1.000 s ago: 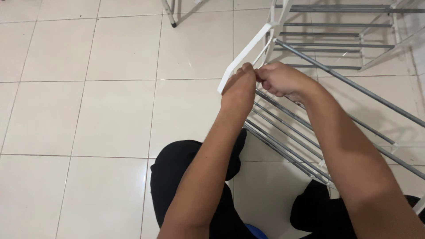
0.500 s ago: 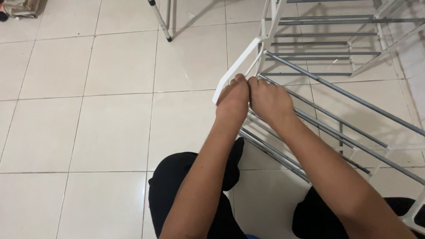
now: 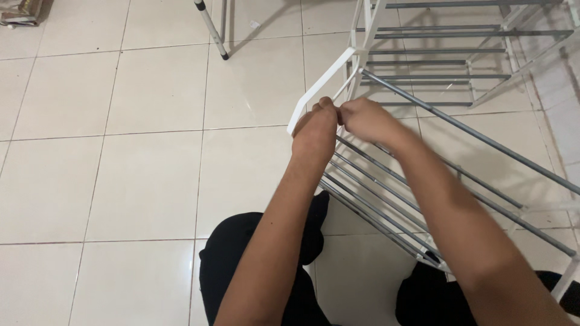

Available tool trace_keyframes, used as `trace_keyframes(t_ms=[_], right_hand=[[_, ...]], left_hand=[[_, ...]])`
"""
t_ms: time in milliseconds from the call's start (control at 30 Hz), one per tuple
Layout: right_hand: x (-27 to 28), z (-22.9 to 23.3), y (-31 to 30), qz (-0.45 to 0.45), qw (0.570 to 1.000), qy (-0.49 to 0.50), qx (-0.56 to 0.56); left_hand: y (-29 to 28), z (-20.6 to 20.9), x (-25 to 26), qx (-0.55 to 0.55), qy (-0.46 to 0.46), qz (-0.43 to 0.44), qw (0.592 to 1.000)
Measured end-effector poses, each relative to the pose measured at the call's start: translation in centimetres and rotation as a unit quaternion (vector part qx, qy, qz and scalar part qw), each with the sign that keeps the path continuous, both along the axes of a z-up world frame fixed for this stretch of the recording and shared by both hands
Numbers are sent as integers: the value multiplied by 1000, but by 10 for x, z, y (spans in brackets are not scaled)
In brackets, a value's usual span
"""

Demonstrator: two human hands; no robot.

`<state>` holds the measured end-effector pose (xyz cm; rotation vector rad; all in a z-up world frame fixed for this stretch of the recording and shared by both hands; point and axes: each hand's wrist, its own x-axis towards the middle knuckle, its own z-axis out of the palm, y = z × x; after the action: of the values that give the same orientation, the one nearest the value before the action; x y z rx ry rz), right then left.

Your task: The person assembles a white plastic and metal rack by inserting metal rods into slots on the side frames. They work on the floor, repeatedly inserting rods and adjusting the frame to secure the components.

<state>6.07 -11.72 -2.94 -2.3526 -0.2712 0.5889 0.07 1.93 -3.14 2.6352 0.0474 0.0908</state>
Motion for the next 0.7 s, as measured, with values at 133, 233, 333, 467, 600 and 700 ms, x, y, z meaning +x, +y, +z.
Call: trace_keyframes(t_ms=[133,233,333,467,600,700], right_hand=[[-38,5,17,28,947,-306,-97],[-44,16,19,19,973,-211,-94],[-38,19,14,35,982,-152,-105],[-20,7,7,56,988,-140,-25],[-7,-3,7,60,990,-118,41],[-4,-1,1,-40,990,115,67]], left_hand=[[-2,-1,3,7,1,-2,1000],[1,0,-1,-1,0,5,1000],[3,3,-8,8,-18,-14,1000],[-2,3,-12,44,3,-23,999],[-3,-1,-10,44,30,-12,999],[2,-2,-1,20,1,20,1000]])
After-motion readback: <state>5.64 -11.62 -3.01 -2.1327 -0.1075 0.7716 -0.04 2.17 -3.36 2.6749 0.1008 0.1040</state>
